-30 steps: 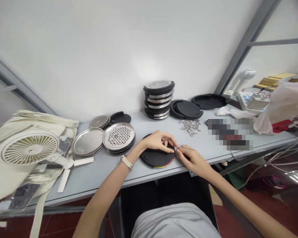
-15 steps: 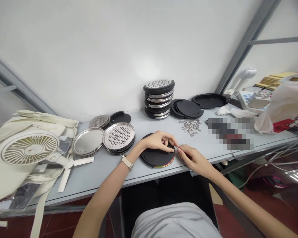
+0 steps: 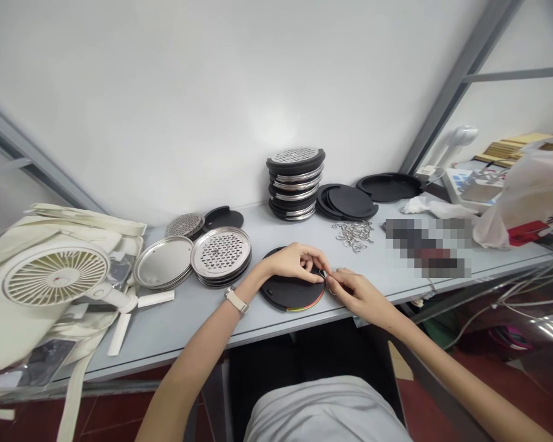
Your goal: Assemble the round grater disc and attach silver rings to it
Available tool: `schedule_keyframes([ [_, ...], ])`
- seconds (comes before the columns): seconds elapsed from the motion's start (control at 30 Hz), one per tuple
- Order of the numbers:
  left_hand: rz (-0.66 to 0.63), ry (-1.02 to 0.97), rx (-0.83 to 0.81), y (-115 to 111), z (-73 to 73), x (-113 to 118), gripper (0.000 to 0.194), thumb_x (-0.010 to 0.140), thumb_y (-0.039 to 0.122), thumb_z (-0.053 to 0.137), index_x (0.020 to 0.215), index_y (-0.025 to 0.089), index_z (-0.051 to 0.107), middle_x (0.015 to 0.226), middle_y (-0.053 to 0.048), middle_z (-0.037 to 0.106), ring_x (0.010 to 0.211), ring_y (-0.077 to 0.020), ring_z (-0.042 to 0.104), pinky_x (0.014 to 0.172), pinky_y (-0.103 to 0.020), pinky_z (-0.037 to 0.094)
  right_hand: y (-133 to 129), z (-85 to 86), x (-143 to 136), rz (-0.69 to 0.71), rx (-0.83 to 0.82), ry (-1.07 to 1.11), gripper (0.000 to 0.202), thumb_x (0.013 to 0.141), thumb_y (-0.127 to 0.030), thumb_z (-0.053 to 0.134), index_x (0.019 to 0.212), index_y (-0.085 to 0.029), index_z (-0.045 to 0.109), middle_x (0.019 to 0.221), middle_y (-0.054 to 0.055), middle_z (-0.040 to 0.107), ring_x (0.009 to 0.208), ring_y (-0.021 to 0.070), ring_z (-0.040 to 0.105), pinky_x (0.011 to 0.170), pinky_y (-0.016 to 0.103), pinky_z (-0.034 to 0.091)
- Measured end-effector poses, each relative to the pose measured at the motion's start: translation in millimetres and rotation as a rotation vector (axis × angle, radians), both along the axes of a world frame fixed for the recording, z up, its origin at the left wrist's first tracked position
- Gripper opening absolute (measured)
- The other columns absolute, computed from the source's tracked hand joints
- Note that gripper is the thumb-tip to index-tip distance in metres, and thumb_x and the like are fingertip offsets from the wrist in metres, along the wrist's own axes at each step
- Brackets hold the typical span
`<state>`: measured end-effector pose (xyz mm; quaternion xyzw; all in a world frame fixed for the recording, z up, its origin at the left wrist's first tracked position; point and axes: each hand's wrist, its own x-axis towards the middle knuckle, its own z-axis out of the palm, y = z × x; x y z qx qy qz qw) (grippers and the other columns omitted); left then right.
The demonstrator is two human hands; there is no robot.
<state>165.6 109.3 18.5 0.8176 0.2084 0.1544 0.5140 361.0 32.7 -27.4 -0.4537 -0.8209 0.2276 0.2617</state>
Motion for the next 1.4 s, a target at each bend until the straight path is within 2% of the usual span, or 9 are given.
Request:
schedule_keyframes([
  [0.43, 0.019, 0.013, -0.007, -0.8, 0.5, 0.0, 0.026, 0.068, 0.02, 0.068, 0.092, 0.013, 0.066, 0.081, -0.002, 0.064, 0.055, -0.0035, 0.044, 0.054, -0.018, 0.034, -0.5, 2.4, -0.6, -0.004, -0.067, 0.095, 0.027, 0.093, -0.031, 0.036, 0.07, -0.02, 0.044, 0.062, -0.002, 0.045, 0.059, 0.0136, 0.043, 0.056, 0.025, 0.035],
  [0.63, 0.012, 0.03, -0.001, -0.6, 0.6, 0.4, 0.027, 0.068, 0.02, 0.067, 0.094, 0.014, 0.065, 0.084, -0.002, 0.064, 0.057, -0.0041, 0.045, 0.056, -0.019, 0.035, 0.5, 2.8, 1.0, 0.022, -0.041, 0.065, 0.029, 0.094, -0.033, 0.035, 0.069, -0.02, 0.045, 0.063, -0.002, 0.045, 0.061, 0.0141, 0.045, 0.058, 0.025, 0.035],
  [0.87, 0.066, -0.002, 0.128, 2.5, -2.1, -2.0, 0.033, 0.064, 0.028, 0.073, 0.093, 0.016, 0.064, 0.085, 0.0, 0.05, 0.066, -0.0062, 0.045, 0.061, -0.02, 0.038, -0.7, 8.4, 0.1, 0.037, -0.048, 0.049, 0.028, 0.094, -0.03, 0.035, 0.069, -0.021, 0.041, 0.064, -0.002, 0.045, 0.061, 0.014, 0.046, 0.06, 0.025, 0.036],
  [1.03, 0.062, -0.012, 0.151, 3.5, -3.2, -2.7, 0.031, 0.063, 0.033, 0.074, 0.086, 0.015, 0.065, 0.083, -0.001, 0.047, 0.065, -0.0069, 0.046, 0.06, -0.022, 0.038, -1.4, 9.7, -1.4, 0.024, -0.036, 0.043, 0.029, 0.093, -0.03, 0.035, 0.066, -0.021, 0.039, 0.062, -0.003, 0.044, 0.06, 0.0138, 0.045, 0.058, 0.025, 0.036],
  [1.2, 0.063, -0.01, 0.096, 2.3, -3.4, -1.6, 0.029, 0.063, 0.033, 0.074, 0.082, 0.013, 0.064, 0.083, -0.001, 0.05, 0.066, -0.0071, 0.046, 0.062, -0.023, 0.037, -1.5, 10.0, -1.3, 0.029, -0.032, 0.037, 0.029, 0.094, -0.031, 0.034, 0.067, -0.021, 0.038, 0.063, -0.002, 0.044, 0.061, 0.0142, 0.045, 0.058, 0.026, 0.036],
  [1.4, 0.033, -0.051, -0.029, 2.5, -4.9, -1.0, 0.027, 0.063, 0.03, 0.074, 0.08, 0.012, 0.063, 0.096, -0.005, 0.053, 0.067, -0.0056, 0.044, 0.065, -0.024, 0.038, -1.3, 9.5, -0.7, 0.035, -0.029, 0.037, 0.029, 0.094, -0.03, 0.035, 0.067, -0.021, 0.039, 0.063, -0.002, 0.044, 0.061, 0.0142, 0.044, 0.058, 0.026, 0.036],
])
